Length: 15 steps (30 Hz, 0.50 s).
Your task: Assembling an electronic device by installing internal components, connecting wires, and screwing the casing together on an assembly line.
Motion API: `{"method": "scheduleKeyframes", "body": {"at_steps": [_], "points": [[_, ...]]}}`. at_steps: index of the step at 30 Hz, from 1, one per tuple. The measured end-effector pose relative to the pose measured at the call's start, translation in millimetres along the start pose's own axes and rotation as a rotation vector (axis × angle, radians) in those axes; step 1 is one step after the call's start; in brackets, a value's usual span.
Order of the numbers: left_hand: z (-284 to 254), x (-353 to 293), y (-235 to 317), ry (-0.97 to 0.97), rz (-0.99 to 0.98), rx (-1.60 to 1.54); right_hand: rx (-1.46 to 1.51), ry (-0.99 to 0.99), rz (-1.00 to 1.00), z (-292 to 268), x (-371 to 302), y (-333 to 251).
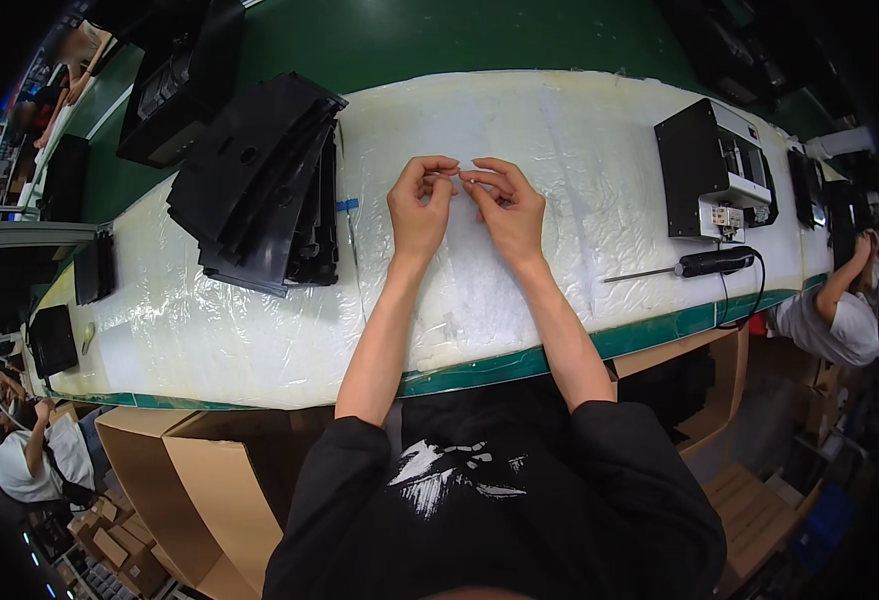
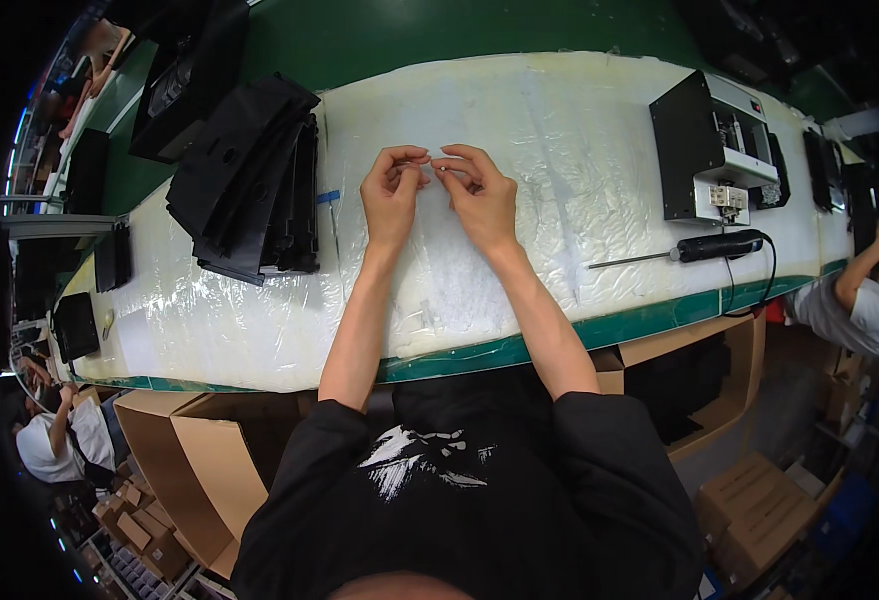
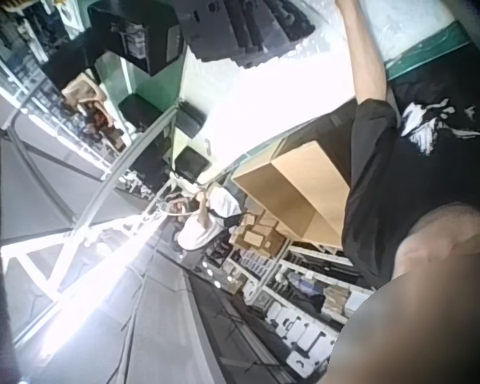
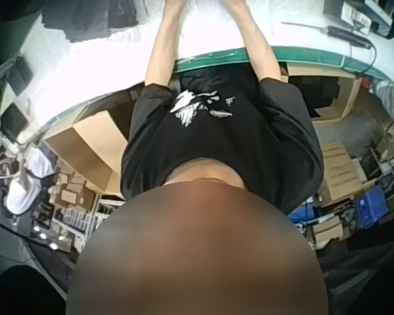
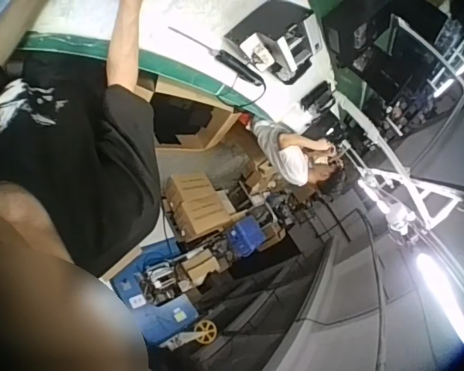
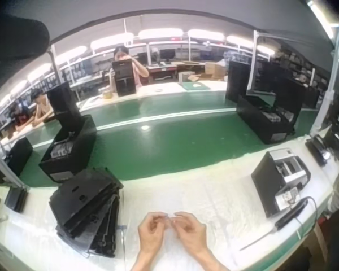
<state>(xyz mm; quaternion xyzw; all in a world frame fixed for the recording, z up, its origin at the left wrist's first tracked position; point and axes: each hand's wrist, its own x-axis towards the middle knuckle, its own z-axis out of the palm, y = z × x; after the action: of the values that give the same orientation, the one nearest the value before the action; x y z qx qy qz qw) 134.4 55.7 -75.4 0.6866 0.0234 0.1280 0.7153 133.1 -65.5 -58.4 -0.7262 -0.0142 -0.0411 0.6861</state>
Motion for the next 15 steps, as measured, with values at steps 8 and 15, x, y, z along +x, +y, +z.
{"method": "scheduleKeyframes", "body": {"at_steps": [8, 15], "points": [[1.2, -0.2, 1.7, -0.016, -0.009, 0.009, -0.04, 0.012, -0.005, -1.0, 0.8, 3.3], [0.6, 0.9, 1.7, -0.021, -0.013, 0.02, -0.078, 0.026, -0.035, -1.7, 1.5, 5.0]]}}
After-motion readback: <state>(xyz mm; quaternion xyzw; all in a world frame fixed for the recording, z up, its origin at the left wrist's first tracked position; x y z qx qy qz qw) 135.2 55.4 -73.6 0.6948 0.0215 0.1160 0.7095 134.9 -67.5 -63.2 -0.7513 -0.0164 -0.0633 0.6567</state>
